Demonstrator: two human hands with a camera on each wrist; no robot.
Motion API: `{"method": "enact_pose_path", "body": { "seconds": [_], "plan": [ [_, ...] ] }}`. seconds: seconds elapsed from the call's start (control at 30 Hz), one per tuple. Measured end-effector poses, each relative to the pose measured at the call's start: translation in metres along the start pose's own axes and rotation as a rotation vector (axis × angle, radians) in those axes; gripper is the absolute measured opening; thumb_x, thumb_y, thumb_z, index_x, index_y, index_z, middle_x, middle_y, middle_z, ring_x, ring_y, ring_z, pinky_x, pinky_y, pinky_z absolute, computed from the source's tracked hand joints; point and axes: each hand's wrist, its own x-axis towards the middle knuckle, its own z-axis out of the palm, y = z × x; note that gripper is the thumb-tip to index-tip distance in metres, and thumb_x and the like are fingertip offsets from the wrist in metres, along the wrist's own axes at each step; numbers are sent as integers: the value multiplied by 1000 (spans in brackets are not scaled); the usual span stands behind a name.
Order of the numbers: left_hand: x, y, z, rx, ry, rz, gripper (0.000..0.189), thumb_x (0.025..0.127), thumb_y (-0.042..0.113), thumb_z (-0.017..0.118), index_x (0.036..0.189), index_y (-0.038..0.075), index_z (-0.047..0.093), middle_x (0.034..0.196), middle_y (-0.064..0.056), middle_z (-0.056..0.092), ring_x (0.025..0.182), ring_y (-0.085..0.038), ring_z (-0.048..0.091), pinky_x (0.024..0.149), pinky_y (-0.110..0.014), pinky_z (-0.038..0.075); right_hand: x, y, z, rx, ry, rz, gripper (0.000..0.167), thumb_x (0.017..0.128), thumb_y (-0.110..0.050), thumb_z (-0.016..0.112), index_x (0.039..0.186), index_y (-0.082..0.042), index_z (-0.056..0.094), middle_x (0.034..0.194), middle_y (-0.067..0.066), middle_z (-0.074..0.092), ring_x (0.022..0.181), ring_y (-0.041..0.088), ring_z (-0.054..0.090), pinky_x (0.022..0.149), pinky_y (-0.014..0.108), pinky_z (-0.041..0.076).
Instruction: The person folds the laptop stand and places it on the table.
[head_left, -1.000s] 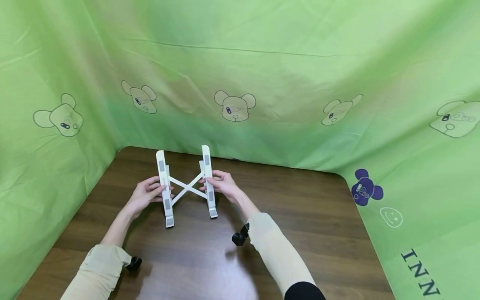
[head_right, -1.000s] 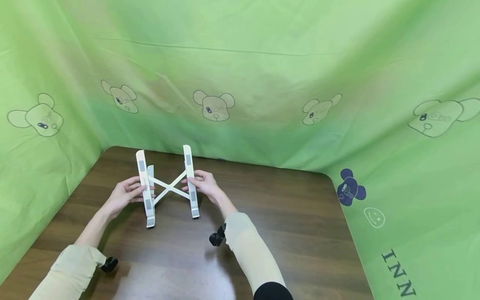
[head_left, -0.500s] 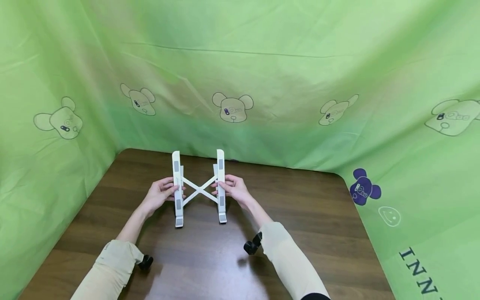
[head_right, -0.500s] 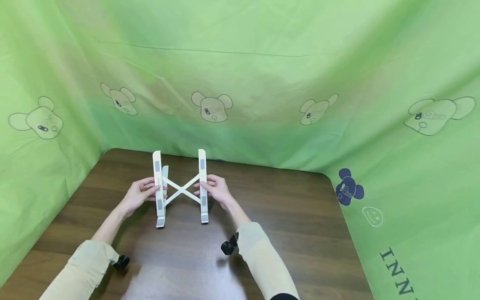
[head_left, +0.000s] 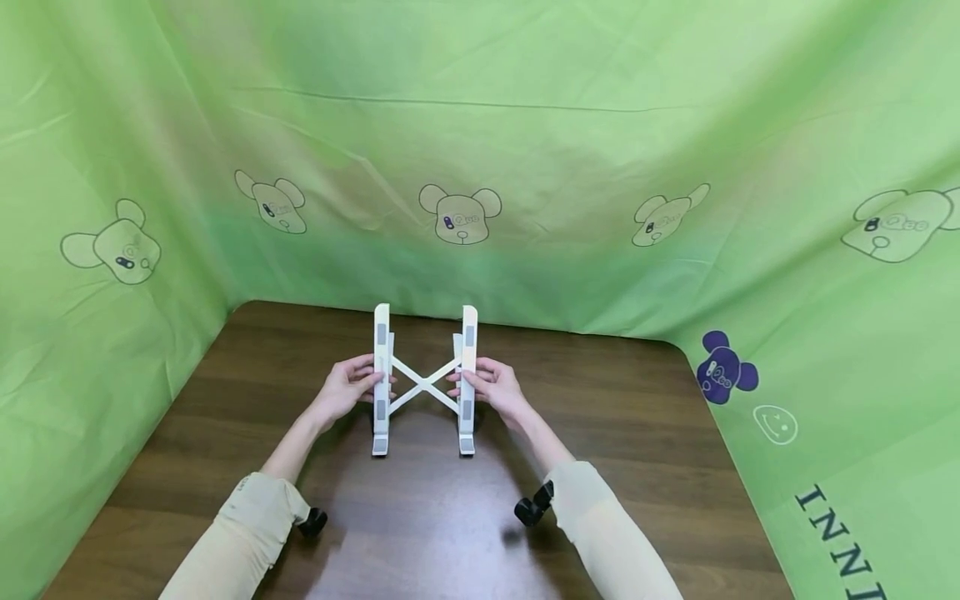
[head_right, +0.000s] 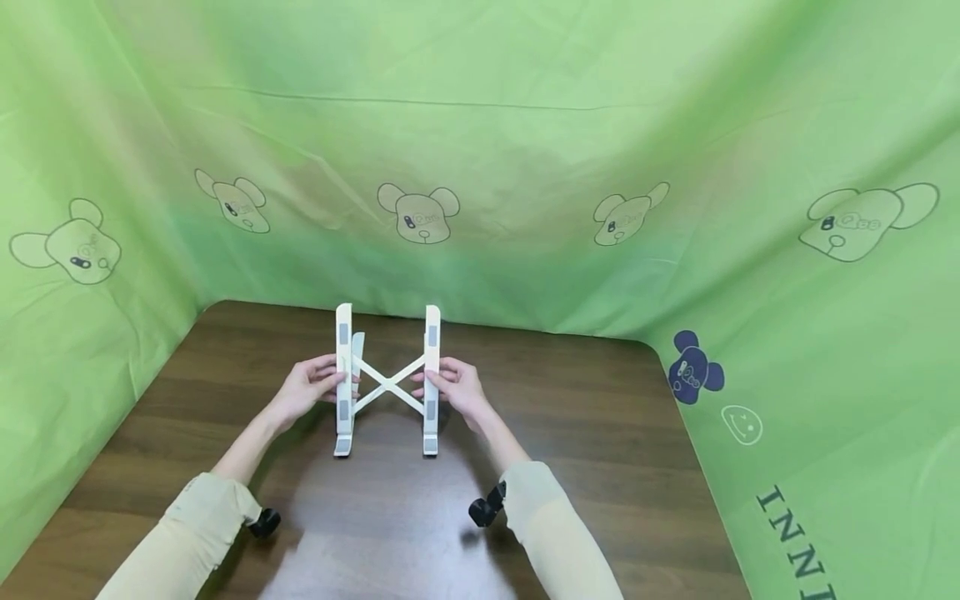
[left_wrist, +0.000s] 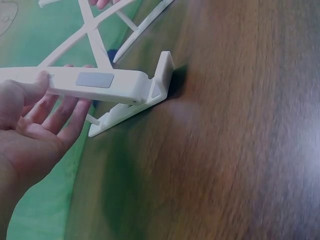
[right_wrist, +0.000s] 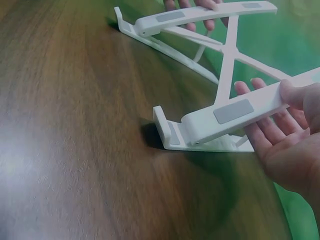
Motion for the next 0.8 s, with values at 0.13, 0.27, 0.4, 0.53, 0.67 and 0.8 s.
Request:
{"method": "enact_pose_path", "body": {
  "seconds": [0.13,0.27,0.4,0.53,0.67,0.8],
  "plan": [
    [5,-1,9,13,-16,17,43,113,-4,52,151,-22,44,128,-50,66,93,-30,85,76,-26,67,-7,1,-7,-1,18,-6,34,112,-2,58,141,16,56,133,39,69,100,33,85,91,35,69],
    [9,-2,15,1,-34,26,44,112,-6,51,152,-22,44,130,-53,62,95,-35,85,77,-27,68,-13,1,-14,-7,45,4,36,112,-2,59,143,16,55,131,37,71,98,28,86,88,32,69],
    [13,-2,20,-6,-48,31,45,113,-6,49,154,-21,43,132,-54,60,99,-46,82,79,-30,70,-18,3,-18,2,49,-10,38,112,-2,59,143,19,53,131,39,70,94,21,86,87,31,69],
    [15,-1,23,6,-56,29,46,114,-5,48,157,-20,41,131,-53,62,100,-47,82,80,-29,69,-22,3,-20,4,53,-12,37,112,-2,59,142,18,53,133,41,68,94,20,86,88,31,69],
    [16,-1,25,32,-55,31,47,114,-4,48,157,-19,41,127,-52,64,98,-44,83,78,-28,68,-25,3,-23,7,51,-15,35,112,0,58,141,18,54,135,43,65,100,28,86,87,31,69],
    [17,0,27,36,-47,29,47,113,-4,49,157,-19,41,125,-51,66,97,-43,83,77,-27,67,-27,3,-25,14,47,-27,34,112,-1,58,138,19,54,134,44,65,103,33,85,86,30,69]
  ]
}}
